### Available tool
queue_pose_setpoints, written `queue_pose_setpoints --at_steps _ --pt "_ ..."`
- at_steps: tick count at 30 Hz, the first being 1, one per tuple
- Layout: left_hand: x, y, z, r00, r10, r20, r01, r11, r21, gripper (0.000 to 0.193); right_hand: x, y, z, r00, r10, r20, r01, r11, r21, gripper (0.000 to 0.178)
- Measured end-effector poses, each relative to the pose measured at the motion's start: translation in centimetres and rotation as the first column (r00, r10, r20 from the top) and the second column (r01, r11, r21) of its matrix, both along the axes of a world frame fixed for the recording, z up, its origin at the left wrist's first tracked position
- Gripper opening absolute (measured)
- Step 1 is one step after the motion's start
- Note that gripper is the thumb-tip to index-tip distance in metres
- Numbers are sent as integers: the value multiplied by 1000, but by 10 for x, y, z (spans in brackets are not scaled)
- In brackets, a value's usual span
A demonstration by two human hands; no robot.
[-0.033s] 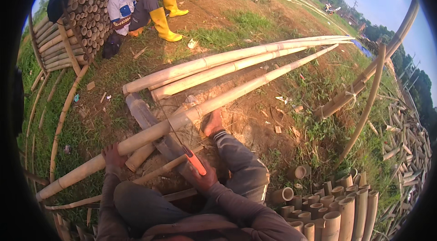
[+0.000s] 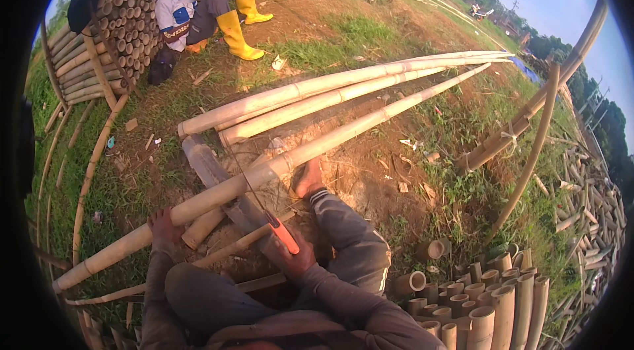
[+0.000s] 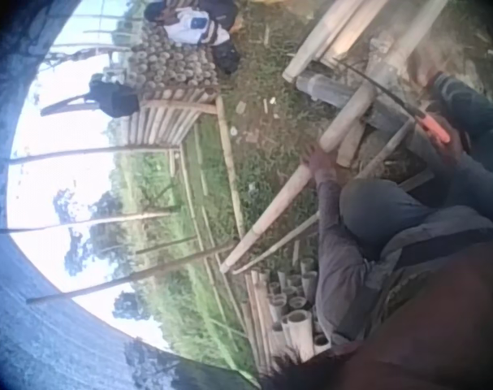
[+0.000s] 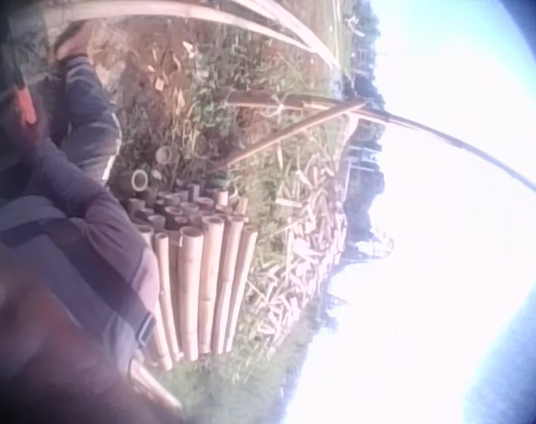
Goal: The person sits on the ground and uses a hand saw to cut long bamboo poles into shorter sections. The person repeatedly positions the bamboo, saws through it, and places the cut pieces aside.
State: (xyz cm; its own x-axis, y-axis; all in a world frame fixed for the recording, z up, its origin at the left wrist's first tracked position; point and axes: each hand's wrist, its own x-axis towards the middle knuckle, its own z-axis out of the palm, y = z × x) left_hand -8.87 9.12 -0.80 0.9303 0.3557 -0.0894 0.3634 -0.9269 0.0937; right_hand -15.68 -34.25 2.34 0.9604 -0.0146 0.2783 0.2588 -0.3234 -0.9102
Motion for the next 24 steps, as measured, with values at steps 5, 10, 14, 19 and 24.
queue_pose_setpoints --at_steps 5,10,14,19,24 --pt "15 2 33 985 -89 -148 91 996 9 100 10 -3 9 1000 11 -7 -11 1000 -8 50" --pt "19 13 13 992 -95 -77 88 992 -90 80 11 -3 -7 999 6 -35 -6 1000 -4 51" --pt "23 16 6 989 -145 -17 144 987 -67 67 12 1 -1 999 -1 -52 2 1000 24 52" --pt "28 23 3 991 -110 -74 102 990 -99 68 15 2 4 984 62 -165 -45 993 107 53" --pt "29 9 21 989 -64 -135 54 996 -75 65 23 8 33 994 61 -86 -56 997 49 52"
